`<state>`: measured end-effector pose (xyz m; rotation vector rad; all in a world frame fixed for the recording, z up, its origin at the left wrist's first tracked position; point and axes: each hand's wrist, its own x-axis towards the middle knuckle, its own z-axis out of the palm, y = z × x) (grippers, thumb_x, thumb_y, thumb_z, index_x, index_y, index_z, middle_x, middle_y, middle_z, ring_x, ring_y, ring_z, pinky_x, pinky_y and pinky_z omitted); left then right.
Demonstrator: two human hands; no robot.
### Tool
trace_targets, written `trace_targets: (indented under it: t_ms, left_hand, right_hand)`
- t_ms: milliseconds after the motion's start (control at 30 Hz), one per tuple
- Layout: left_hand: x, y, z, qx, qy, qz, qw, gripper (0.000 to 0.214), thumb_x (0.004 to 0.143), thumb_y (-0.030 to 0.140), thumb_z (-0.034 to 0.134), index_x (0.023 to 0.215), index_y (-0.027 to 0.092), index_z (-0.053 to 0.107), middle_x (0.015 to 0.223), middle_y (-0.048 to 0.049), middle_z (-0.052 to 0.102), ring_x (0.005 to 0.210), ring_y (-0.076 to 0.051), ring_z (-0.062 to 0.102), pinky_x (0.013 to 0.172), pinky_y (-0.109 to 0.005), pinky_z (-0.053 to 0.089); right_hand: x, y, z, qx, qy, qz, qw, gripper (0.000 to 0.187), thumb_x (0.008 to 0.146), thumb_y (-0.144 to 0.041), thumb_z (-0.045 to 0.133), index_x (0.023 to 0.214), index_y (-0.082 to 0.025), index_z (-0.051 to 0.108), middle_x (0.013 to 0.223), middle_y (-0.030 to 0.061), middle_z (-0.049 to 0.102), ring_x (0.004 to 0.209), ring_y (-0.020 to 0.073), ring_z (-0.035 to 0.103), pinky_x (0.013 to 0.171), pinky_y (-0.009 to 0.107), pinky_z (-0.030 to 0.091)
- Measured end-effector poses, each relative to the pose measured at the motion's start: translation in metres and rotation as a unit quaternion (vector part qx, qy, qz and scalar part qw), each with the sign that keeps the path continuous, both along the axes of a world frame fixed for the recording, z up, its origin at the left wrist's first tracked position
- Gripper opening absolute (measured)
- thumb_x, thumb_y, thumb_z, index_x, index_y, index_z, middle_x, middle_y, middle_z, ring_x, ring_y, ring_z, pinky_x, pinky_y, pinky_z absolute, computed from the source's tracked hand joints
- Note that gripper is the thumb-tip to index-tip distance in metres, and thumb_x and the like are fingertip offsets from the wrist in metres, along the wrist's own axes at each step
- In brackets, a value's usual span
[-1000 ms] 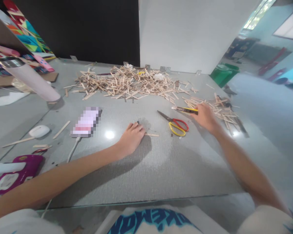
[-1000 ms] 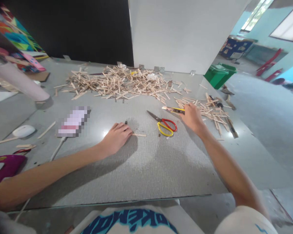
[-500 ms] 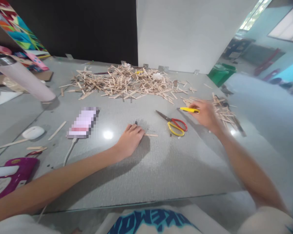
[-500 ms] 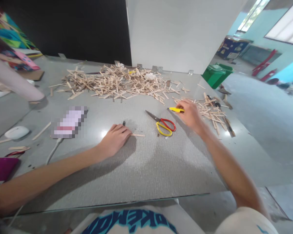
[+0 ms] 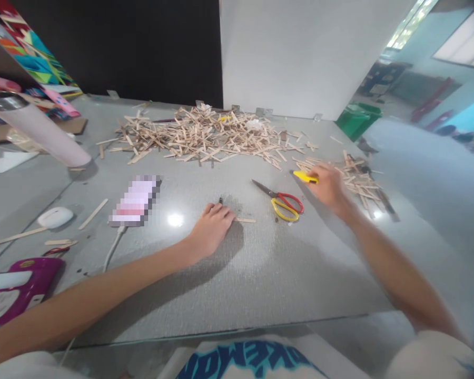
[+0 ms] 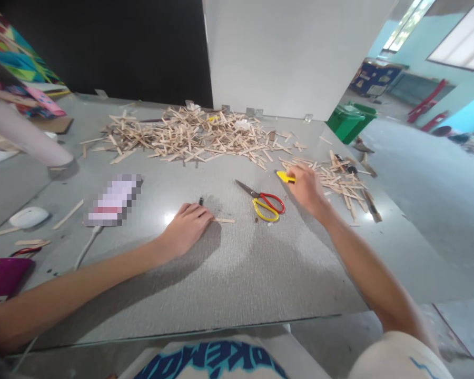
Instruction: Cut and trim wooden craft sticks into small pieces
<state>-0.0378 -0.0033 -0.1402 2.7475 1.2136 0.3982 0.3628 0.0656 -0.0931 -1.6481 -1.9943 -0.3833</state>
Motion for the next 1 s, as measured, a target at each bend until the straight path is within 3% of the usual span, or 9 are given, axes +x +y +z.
trace_targets:
  t_ms: [167,300,400,533,667,733,833,933,1000]
  left_hand:
    - [0.003,-0.001,0.004,0.016,0.067,0.0,0.998,0.032,0.109,0.009,0.042,0.111,0.016,0.074,0.118,-0.0154,0.075,0.117,-0.035,0.066,0.105,-0.05,0.047]
    - [0.005,0.0,0.01,0.008,0.075,0.002,0.997,0.033,0.107,0.006,0.042,0.115,0.015,0.073,0.12,-0.0156,0.076,0.118,-0.035,0.067,0.105,-0.05,0.048]
    - [0.004,0.003,0.025,-0.002,0.01,0.03,1.0,0.041,0.106,0.009,0.045,0.142,0.018,0.063,0.127,-0.015,0.076,0.12,-0.034,0.068,0.105,-0.05,0.049]
    - [0.012,0.01,0.066,-0.063,-0.134,0.047,0.988,0.062,0.109,0.022,0.051,0.168,0.019,0.031,0.132,-0.0154,0.076,0.12,-0.03,0.071,0.107,-0.049,0.051]
    - [0.041,0.026,0.102,-0.243,-0.24,-0.015,0.94,0.059,0.108,0.044,0.062,0.157,0.017,0.046,0.127,-0.0163,0.08,0.113,-0.029,0.077,0.096,-0.041,0.056]
    - [0.058,0.035,0.106,-0.312,-0.285,-0.041,0.906,0.068,0.101,0.042,0.073,0.158,0.016,0.045,0.123,-0.0155,0.082,0.112,-0.029,0.079,0.096,-0.04,0.055]
    - [0.076,0.044,0.101,-0.376,-0.311,-0.036,0.872,0.086,0.095,0.037,0.081,0.164,0.014,0.036,0.098,-0.0098,0.083,0.085,-0.026,0.079,0.083,-0.039,0.055]
    - [0.08,0.045,0.095,-0.422,-0.361,-0.016,0.831,0.085,0.095,0.033,0.082,0.164,0.014,0.035,0.098,-0.0107,0.084,0.089,-0.025,0.079,0.088,-0.041,0.056]
    - [0.077,0.043,0.094,-0.442,-0.385,0.0,0.81,0.081,0.098,0.032,0.081,0.163,0.014,0.037,0.105,-0.0136,0.084,0.099,-0.027,0.08,0.097,-0.044,0.056]
  right_hand:
    - [-0.007,-0.004,0.008,0.006,0.038,-0.003,0.999,0.014,0.1,-0.034,0.069,0.093,-0.024,0.075,0.101,0.013,0.077,0.097,0.0341,0.071,0.089,0.049,0.057]
    - [-0.024,-0.021,0.035,0.032,0.159,-0.01,0.987,0.016,0.09,-0.039,0.082,0.095,-0.024,0.078,0.099,0.013,0.08,0.094,0.0337,0.075,0.088,0.049,0.059]
    - [-0.039,-0.034,0.058,-0.077,0.283,0.014,0.956,0.022,0.087,-0.045,0.086,0.094,-0.025,0.079,0.076,0.0067,0.077,0.076,0.0306,0.075,0.077,0.046,0.061]
    - [-0.057,-0.043,0.073,-0.172,0.41,0.092,0.891,0.038,0.079,-0.047,0.092,0.104,-0.024,0.077,0.086,0.0046,0.08,0.07,0.0247,0.074,0.074,0.043,0.063]
    - [-0.078,-0.049,0.075,-0.235,0.433,0.124,0.861,0.045,0.075,-0.048,0.097,0.107,-0.024,0.074,0.085,0.0036,0.08,0.077,0.0254,0.077,0.079,0.044,0.066]
    - [-0.087,-0.051,0.072,-0.255,0.439,0.129,0.852,0.048,0.076,-0.051,0.097,0.108,-0.024,0.072,0.084,0.0036,0.08,0.079,0.0262,0.078,0.08,0.044,0.068]
    - [-0.093,-0.05,0.065,-0.241,0.459,0.15,0.842,0.064,0.073,-0.061,0.098,0.118,-0.026,0.068,0.102,0.0062,0.082,0.087,0.0279,0.081,0.08,0.045,0.07]
    - [-0.085,-0.044,0.054,-0.178,0.45,0.148,0.863,0.064,0.079,-0.081,0.086,0.111,-0.027,0.071,0.113,0.0085,0.081,0.093,0.0289,0.081,0.082,0.046,0.07]
    - [-0.074,-0.04,0.046,-0.131,0.417,0.103,0.894,0.066,0.091,-0.09,0.064,0.082,-0.025,0.069,0.091,0.0092,0.08,0.084,0.0277,0.079,0.081,0.044,0.067]
